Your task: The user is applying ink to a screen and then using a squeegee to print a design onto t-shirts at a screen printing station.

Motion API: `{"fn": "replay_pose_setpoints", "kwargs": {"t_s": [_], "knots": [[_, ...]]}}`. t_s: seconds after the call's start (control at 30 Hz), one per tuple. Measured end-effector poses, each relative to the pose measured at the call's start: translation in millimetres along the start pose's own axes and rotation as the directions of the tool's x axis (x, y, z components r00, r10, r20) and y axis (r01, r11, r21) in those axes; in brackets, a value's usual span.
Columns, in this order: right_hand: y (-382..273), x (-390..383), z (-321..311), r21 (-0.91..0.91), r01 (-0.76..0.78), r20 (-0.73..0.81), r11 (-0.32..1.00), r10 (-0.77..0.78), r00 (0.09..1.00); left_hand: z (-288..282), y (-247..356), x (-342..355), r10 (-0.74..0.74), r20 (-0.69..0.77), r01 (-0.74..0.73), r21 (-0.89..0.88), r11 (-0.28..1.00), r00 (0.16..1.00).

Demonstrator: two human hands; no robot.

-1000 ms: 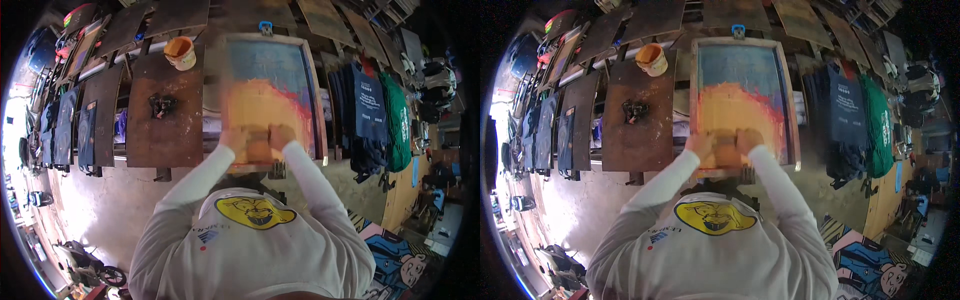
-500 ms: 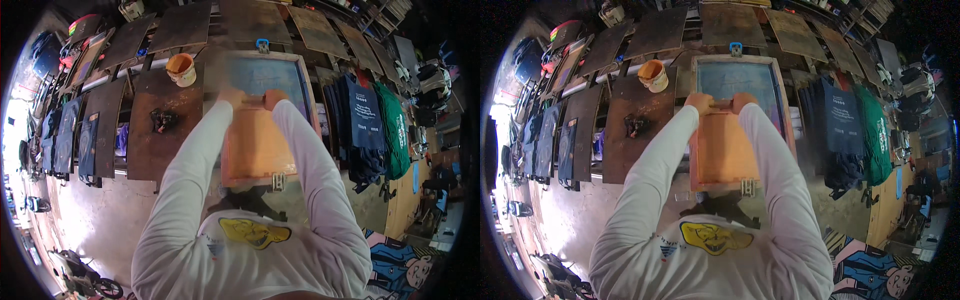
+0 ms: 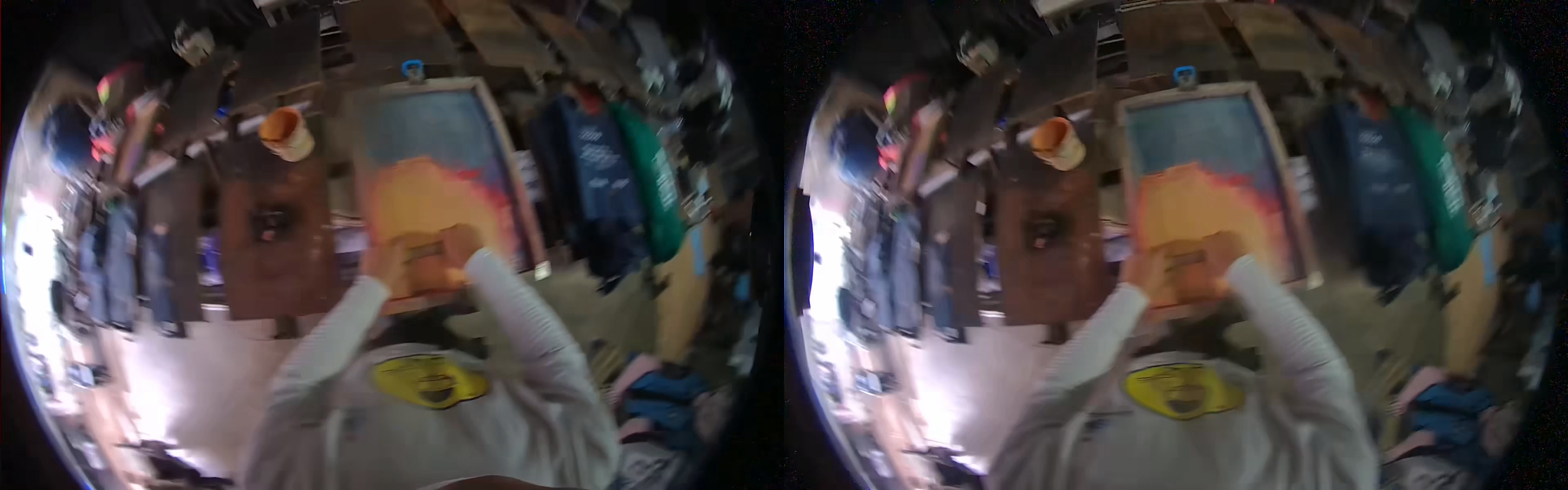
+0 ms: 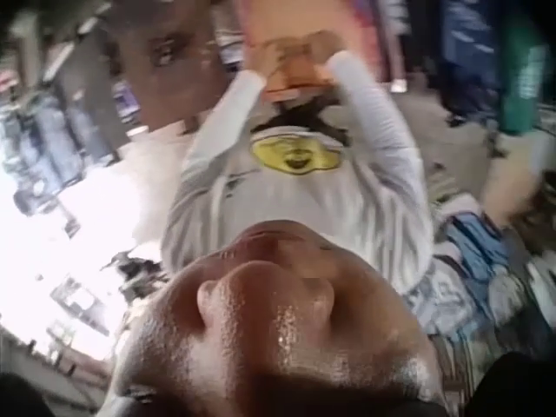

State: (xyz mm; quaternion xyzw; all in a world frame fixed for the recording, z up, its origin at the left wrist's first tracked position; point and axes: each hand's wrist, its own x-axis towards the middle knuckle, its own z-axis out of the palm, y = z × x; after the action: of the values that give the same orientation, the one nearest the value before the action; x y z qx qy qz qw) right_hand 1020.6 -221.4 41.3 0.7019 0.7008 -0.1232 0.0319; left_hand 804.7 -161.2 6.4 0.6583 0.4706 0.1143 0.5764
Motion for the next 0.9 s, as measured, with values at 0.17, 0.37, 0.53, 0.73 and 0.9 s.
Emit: {"fn": "replay_pose_setpoints", "kwargs": {"t_s": [0.17, 0.37, 0.53, 0.73, 0.9], "knots": [[1.5, 30.5, -16.3, 0.029, -0.028, 0.000, 0.999, 0.028, 1.000, -34.6, 40.7, 21.5, 0.381, 0.153, -0.403, 0.163, 0.901, 0.912], [34.2, 112.5, -74.3, 0.021, -0.131, -0.002, 0.991, 0.131, 0.991, -78.3, 113.3, 101.3, 0.540, 0.036, -0.376, 0.756, 0.536, 0.841], [43.8, 146.1, -70.2, 0.078, -0.139, -0.039, 0.987, 0.142, 0.989, -73.5, 90.1, 158.2, 0.368, -0.075, -0.136, 0.846, 0.515, 0.927], [34.2, 80.3, -33.1, 0.034, -0.005, -0.008, 0.999, 0.005, 1.000, -33.1, 26.4, 101.0, 0.487, -0.119, -0.092, 0.917, 0.388, 0.865], [18.8, -9.7, -31.9, 0.071, 0.030, 0.067, 0.997, -0.034, 0.997, 18.1, 39.7, -9.0, 0.267, -0.089, -0.101, 0.778, 0.621, 0.959]]}}
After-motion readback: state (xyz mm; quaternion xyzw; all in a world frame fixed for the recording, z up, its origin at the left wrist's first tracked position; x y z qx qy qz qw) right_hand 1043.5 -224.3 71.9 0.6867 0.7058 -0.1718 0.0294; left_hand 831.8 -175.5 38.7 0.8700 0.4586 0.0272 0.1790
